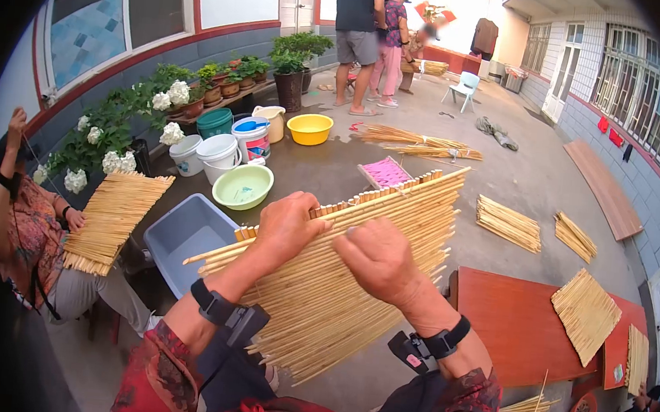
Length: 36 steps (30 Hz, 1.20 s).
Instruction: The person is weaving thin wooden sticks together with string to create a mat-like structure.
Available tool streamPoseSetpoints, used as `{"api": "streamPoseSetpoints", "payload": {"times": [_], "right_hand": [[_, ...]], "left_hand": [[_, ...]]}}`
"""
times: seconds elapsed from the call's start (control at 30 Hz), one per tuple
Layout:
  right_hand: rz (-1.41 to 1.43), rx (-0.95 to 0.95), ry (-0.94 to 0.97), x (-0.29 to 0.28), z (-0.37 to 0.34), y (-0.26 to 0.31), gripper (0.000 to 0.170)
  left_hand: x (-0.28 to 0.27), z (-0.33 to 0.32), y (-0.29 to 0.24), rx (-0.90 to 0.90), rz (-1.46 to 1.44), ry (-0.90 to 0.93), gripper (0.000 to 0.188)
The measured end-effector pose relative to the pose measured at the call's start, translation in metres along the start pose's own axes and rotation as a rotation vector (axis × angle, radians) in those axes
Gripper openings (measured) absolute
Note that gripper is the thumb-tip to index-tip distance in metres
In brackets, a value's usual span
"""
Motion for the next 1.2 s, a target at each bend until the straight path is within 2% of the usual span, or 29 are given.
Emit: {"api": "streamPoseSetpoints", "payload": {"times": [0.03, 0.1, 0.13, 0.23, 0.4, 0.5, 0.73, 0.8, 0.9, 0.93, 1.0, 1.03, 1.07, 1.13, 1.17, 1.2], "right_hand": [[0.020, -0.015, -0.002, 0.005, -0.003, -0.004, 0.013], [-0.047, 0.070, 0.138, 0.007, -0.020, -0.007, 0.016], [0.024, -0.011, 0.258, 0.017, -0.024, -0.002, 0.019], [0.063, -0.051, 0.260, 0.039, -0.020, 0.007, 0.019], [0.084, -0.112, 0.257, 0.057, -0.008, 0.008, 0.015], [0.073, -0.213, 0.292, 0.055, -0.004, 0.011, 0.013], [0.017, -0.247, 0.282, 0.056, 0.007, 0.014, 0.012], [0.057, -0.352, 0.294, 0.059, 0.006, 0.015, 0.012], [0.096, -0.357, 0.350, 0.061, 0.009, 0.016, 0.012], [0.106, -0.373, 0.341, 0.063, 0.020, 0.025, 0.012], [0.334, -0.465, 0.222, 0.049, 0.035, 0.063, 0.013], [0.369, -0.298, 0.208, 0.038, 0.041, 0.053, 0.009], [0.378, -0.331, 0.202, 0.034, 0.046, 0.051, 0.009], [0.809, 0.488, -0.260, 0.017, 0.037, 0.031, 0.006], [0.801, 0.500, -0.261, 0.013, 0.031, 0.029, 0.006], [1.121, 0.817, -0.268, 0.019, 0.022, 0.022, 0.008]], "left_hand": [[-0.001, 0.002, 0.009, 0.008, -0.013, -0.003, 0.032], [-0.002, 0.002, 0.008, 0.037, -0.027, 0.025, 0.032], [-0.004, 0.006, 0.006, 0.060, -0.039, 0.028, 0.032], [-0.009, 0.007, 0.005, 0.103, -0.033, 0.034, 0.032], [-0.018, -0.001, 0.002, 0.074, -0.031, 0.058, 0.031], [-0.023, -0.003, 0.005, 0.069, -0.043, 0.089, 0.032], [-0.027, -0.005, 0.002, 0.079, -0.097, 0.090, 0.028], [-0.025, -0.006, 0.003, 0.092, -0.084, 0.070, 0.028], [-0.018, -0.008, 0.006, 0.073, -0.092, 0.063, 0.029], [-0.019, -0.004, 0.009, 0.052, -0.103, 0.065, 0.029], [-0.010, -0.005, 0.010, 0.016, -0.083, 0.058, 0.030], [-0.011, 0.002, 0.011, 0.014, -0.055, 0.038, 0.031], [-0.018, 0.007, 0.019, 0.002, -0.054, 0.006, 0.031], [-0.018, 0.009, 0.033, -0.076, -0.097, -0.013, 0.031], [-0.009, 0.012, 0.038, -0.034, -0.079, -0.065, 0.031], [-0.003, 0.012, 0.041, -0.034, -0.079, -0.063, 0.031]]}}
Point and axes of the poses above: each hand's wrist, its own z-axis towards the middle knuckle, its own x-axis out of the palm, y = z × x, the point moved 3 cm from there along z, towards the middle knuckle, and after that the axes turned 7 degrees about -x, right-handed, at the moved point
